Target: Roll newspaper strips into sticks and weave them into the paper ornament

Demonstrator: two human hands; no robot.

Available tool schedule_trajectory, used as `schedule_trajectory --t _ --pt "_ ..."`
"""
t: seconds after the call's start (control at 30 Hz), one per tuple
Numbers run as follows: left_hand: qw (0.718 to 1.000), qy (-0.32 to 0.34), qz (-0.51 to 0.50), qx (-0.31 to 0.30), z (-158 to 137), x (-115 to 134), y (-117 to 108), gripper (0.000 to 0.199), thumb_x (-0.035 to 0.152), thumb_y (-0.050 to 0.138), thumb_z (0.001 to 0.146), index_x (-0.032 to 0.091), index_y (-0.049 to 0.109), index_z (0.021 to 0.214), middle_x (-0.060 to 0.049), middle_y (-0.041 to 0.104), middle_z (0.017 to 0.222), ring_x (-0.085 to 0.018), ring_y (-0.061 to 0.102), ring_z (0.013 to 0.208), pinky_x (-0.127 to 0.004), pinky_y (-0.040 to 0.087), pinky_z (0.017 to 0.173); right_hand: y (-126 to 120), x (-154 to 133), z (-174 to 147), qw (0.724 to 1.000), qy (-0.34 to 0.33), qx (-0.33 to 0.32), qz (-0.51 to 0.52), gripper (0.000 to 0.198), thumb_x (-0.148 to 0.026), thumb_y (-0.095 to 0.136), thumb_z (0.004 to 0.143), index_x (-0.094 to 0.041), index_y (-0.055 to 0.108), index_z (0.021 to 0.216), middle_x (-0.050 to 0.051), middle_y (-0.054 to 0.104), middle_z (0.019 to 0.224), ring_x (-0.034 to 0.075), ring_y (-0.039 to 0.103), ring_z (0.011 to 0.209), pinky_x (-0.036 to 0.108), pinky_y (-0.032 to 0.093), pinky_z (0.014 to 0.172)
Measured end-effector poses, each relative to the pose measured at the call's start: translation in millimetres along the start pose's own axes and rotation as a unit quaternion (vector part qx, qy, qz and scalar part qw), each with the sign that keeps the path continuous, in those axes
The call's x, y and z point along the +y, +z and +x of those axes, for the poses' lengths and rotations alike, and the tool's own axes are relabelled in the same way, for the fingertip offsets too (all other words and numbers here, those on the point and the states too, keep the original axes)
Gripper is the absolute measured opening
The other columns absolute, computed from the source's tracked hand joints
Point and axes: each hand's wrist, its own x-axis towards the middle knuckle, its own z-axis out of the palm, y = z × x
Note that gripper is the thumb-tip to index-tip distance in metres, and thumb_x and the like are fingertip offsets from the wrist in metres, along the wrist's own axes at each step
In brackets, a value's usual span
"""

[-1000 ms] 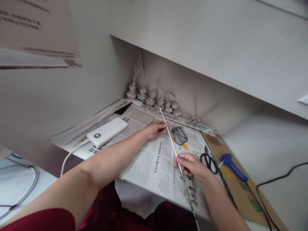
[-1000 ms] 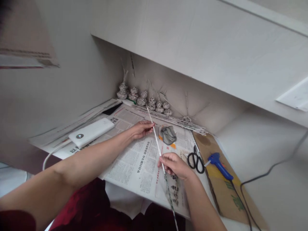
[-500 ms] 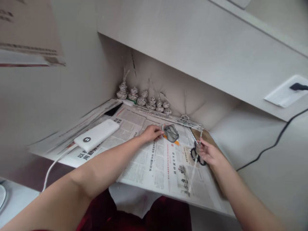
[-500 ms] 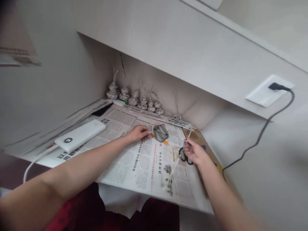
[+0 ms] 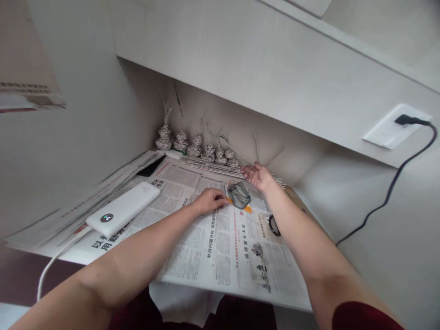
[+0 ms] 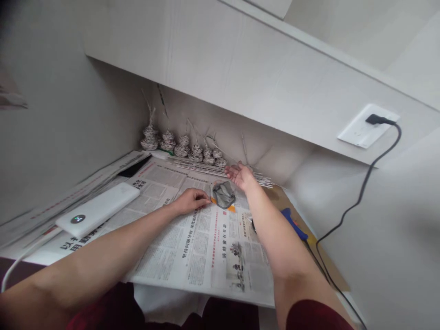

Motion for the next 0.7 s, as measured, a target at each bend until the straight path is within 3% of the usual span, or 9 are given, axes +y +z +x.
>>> schedule_trajectory --t 0.13,0.23,0.4,0.53,0.7 --pt "1.0 -0.013 -0.01 0.002 2 -2 1 0.03 0.044 0.059 0.076 0.015 0.066 0.079 0.0 0.06 0.059 -0.01 0.05 0.05 -0.021 0.038 0.05 -3 30 -12 0.999 -0.007 -0.013 -0.04 0.017 -0.024 0.048 0.089 -0.012 0.06 0.087 0.008 0.066 0.067 0.015 0.061 0.054 0.023 0.047 0.044" --pt "1.0 -0.013 -0.025 0.004 2 -4 1 0.029 0.044 0.059 0.076 0.016 0.065 0.077 -0.001 0.061 0.061 -0.011 0.05 0.049 -0.021 0.038 0.049 -11 47 -29 0.997 -0.057 0.011 -0.045 0.01 -0.02 0.056 0.083 -0.013 0.063 0.086 0.003 0.062 0.063 0.01 0.056 0.048 0.018 0.041 0.04" --pt "0.999 -0.027 -0.043 0.008 1 0 1 0.031 0.047 0.06 0.074 0.016 0.063 0.072 -0.001 0.061 0.061 -0.011 0.051 0.049 -0.022 0.039 0.048 -13 67 -55 0.99 -0.126 0.059 -0.033 0.022 -0.036 0.066 0.075 -0.015 0.062 0.079 -0.001 0.052 0.056 0.007 0.044 0.042 0.017 0.026 0.032" --pt "0.997 -0.035 -0.07 0.012 -2 6 0 0.036 0.052 0.06 0.073 0.016 0.06 0.07 0.0 0.058 0.06 -0.01 0.05 0.048 -0.022 0.04 0.048 0 101 -68 0.981 -0.138 0.062 -0.12 0.038 -0.055 0.063 0.072 -0.018 0.056 0.067 -0.003 0.046 0.052 0.007 0.037 0.039 0.021 0.022 0.034" --pt "0.995 -0.049 -0.08 0.043 -2 9 -2 0.045 0.059 0.054 0.075 0.015 0.055 0.064 0.002 0.054 0.054 -0.009 0.05 0.047 -0.021 0.041 0.048 4 129 -71 0.914 -0.252 0.025 -0.318 0.047 -0.061 0.048 0.08 -0.019 0.055 0.06 -0.001 0.049 0.05 0.012 0.044 0.048 0.026 0.035 0.05"
